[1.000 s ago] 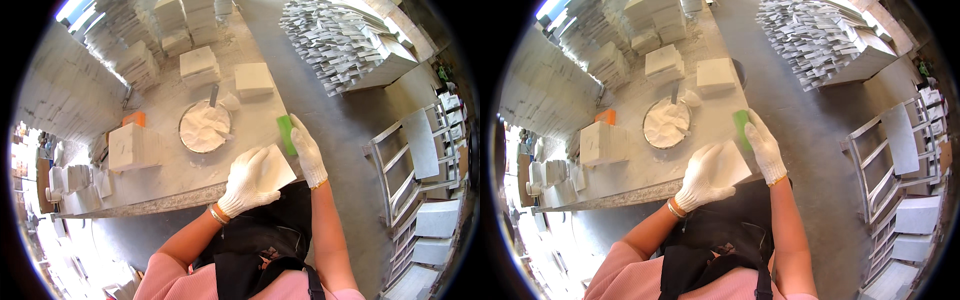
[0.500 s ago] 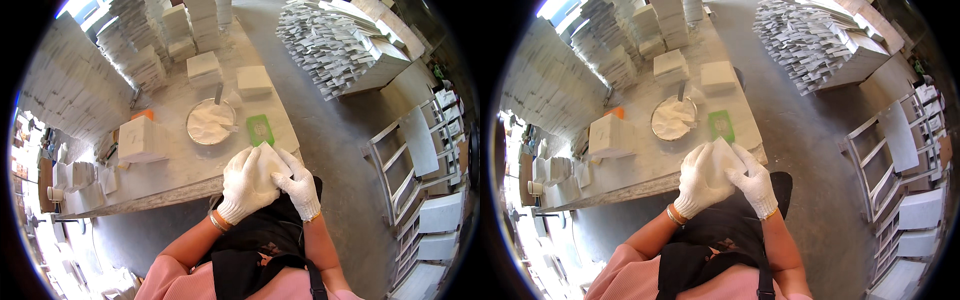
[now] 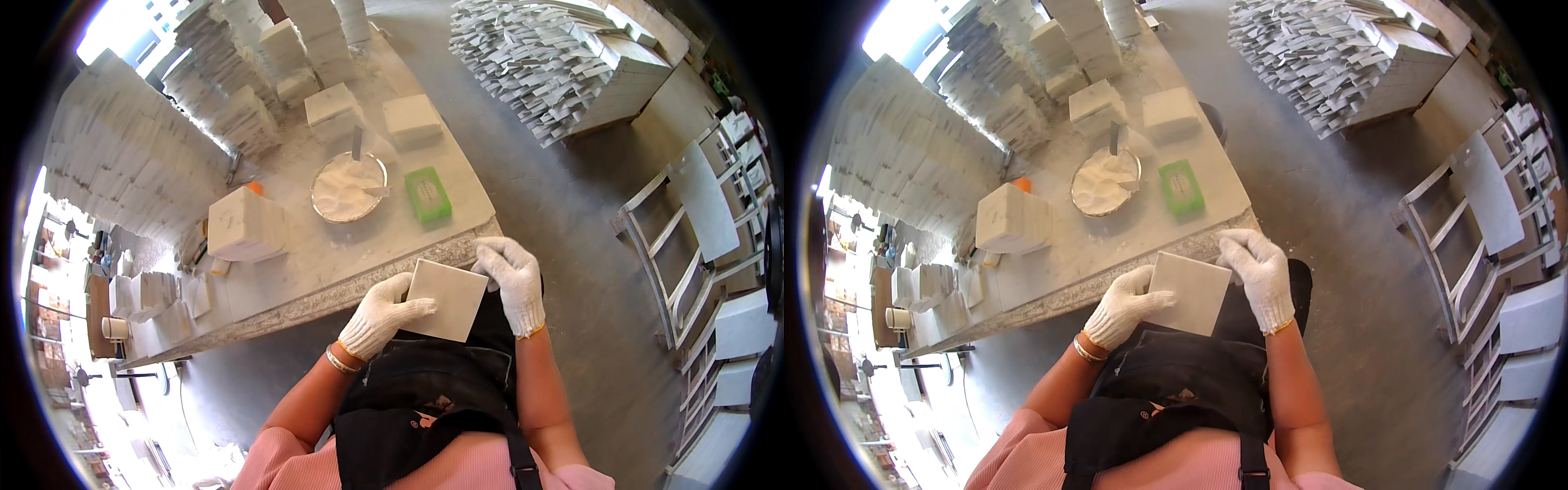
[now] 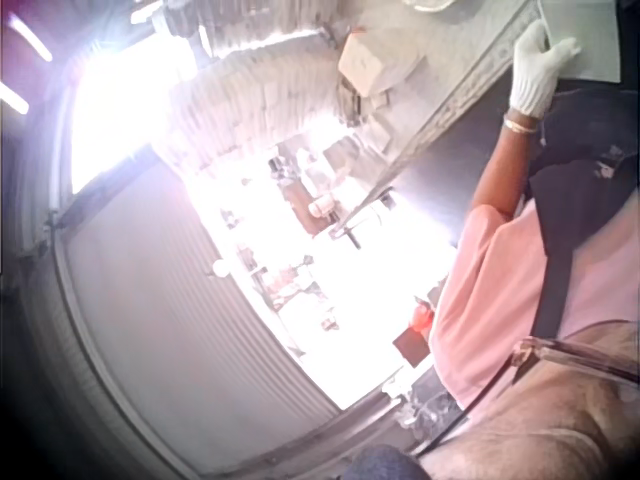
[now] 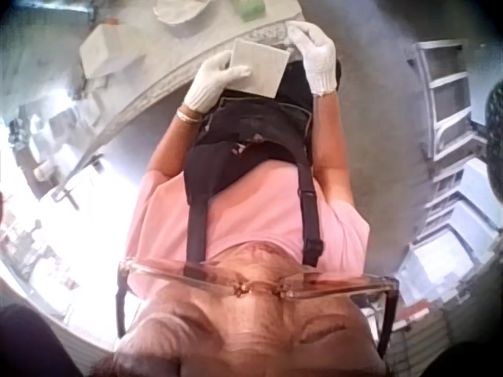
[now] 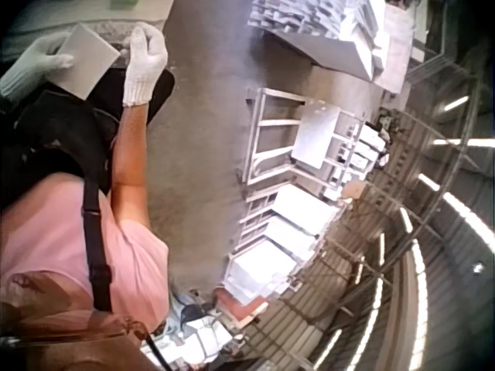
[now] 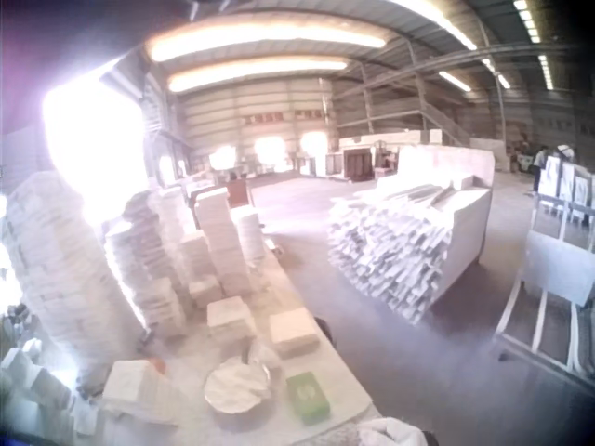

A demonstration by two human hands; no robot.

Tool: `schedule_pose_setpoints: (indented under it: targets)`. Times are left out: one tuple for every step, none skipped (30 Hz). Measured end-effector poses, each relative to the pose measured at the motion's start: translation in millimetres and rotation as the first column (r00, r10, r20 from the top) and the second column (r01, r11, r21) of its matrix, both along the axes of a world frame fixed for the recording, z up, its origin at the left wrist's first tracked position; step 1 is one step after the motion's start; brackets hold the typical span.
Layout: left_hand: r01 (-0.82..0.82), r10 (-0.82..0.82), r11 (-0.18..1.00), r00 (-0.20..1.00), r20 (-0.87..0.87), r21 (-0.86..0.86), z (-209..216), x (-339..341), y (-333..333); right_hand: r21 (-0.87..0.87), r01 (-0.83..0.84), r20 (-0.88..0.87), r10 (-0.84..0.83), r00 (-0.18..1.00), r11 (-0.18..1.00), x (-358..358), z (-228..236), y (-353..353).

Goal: The person applies a white paste to the edges of small square ceramic tiles using a metal spatula, then smooths and cleans the edges with a green sponge. The person handles tiles one at a time, repeatedly dipping the spatula into a bowl of paste and wiping the tile edges.

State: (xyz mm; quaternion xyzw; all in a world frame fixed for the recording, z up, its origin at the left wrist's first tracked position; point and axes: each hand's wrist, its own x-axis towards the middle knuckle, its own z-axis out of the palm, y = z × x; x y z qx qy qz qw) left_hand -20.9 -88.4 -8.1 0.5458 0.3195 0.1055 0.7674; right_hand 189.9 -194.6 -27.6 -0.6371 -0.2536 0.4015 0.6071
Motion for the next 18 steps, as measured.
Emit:
schedule_pose_setpoints:
  targets:
    - [0.005,-0.005,0.999,1.000,-0.011,0.047,-3.7,0.4,-3.3,0.013,0.080,-0.020,-0.080,0.997,0.997,5.7,-4.1,-0.4]
    - [0.004,-0.003,0.999,1.000,-0.031,0.045,-7.5,-0.7,-7.2,0.005,0.088,0.013,-0.088,0.996,0.996,8.5,1.4,-3.9]
    - [0.026,-0.019,0.994,0.998,-0.062,0.110,-8.6,0.0,-7.8,0.023,0.072,0.049,-0.073,0.996,0.997,8.1,3.2,-5.6]
    - [0.051,-0.035,0.983,0.995,-0.094,0.175,-8.1,1.0,-8.2,0.039,0.056,0.085,-0.059,0.995,0.998,5.4,4.3,-5.8]
    - [0.075,-0.046,0.968,0.991,-0.123,0.241,-6.5,2.7,-8.1,0.057,0.037,0.124,-0.044,0.991,0.998,2.4,5.2,-5.2]
    - [0.075,-0.043,0.962,0.991,-0.129,0.261,-6.3,4.7,-9.9,0.045,0.015,0.240,-0.025,0.971,0.999,-2.9,5.0,-3.8]
    - [0.075,-0.038,0.957,0.990,-0.133,0.281,-6.7,6.6,-13.1,0.052,0.000,0.265,-0.013,0.964,0.999,-9.6,8.4,-4.1]
    - [0.070,-0.030,0.953,0.990,-0.138,0.296,-7.6,7.9,-16.3,0.009,-0.020,0.346,0.016,0.938,1.000,-16.1,12.0,-2.8]
    - [0.068,-0.025,0.945,0.990,-0.137,0.320,-6.7,9.8,-17.9,-0.037,-0.039,0.422,0.051,0.905,0.999,-19.4,12.9,-2.7]
    - [0.064,-0.018,0.937,0.991,-0.136,0.343,-4.9,11.5,-19.0,-0.013,-0.049,0.439,0.050,0.897,0.999,-19.0,8.6,-2.8]
    - [0.049,0.001,0.928,0.991,-0.133,0.369,-3.8,10.8,-19.8,-0.003,-0.039,0.408,0.037,0.912,0.999,-17.7,5.0,-3.6]
    - [0.027,0.013,0.947,0.992,-0.123,0.320,-5.7,9.3,-20.1,0.005,-0.030,0.377,0.026,0.926,1.000,-13.0,0.7,-7.1]
    - [0.004,0.027,0.963,0.993,-0.112,0.270,-9.4,7.5,-19.9,0.014,-0.023,0.345,0.017,0.938,1.000,-6.9,-5.2,-11.2]
    - [-0.021,0.044,0.975,0.994,-0.100,0.220,-13.5,5.8,-18.9,0.035,-0.002,0.371,-0.011,0.929,0.999,2.3,-16.4,-16.6]
    - [-0.062,0.070,0.986,0.996,-0.050,0.152,-18.0,3.8,-18.2,0.009,0.029,0.454,-0.030,0.891,1.000,9.8,-22.6,-21.0]
    - [-0.100,0.100,0.992,0.995,0.000,0.083,-23.8,2.7,-17.8,-0.027,0.067,0.392,-0.051,0.918,0.997,15.6,-25.8,-27.5]
    - [-0.131,0.131,0.991,0.990,0.047,0.011,-27.9,1.4,-17.2,-0.069,0.105,0.329,-0.076,0.941,0.992,17.1,-23.1,-31.5]
    - [-0.134,0.136,0.990,0.989,0.060,-0.049,-30.9,0.2,-15.7,-0.071,0.101,0.229,-0.082,0.970,0.992,15.3,-17.9,-33.9]
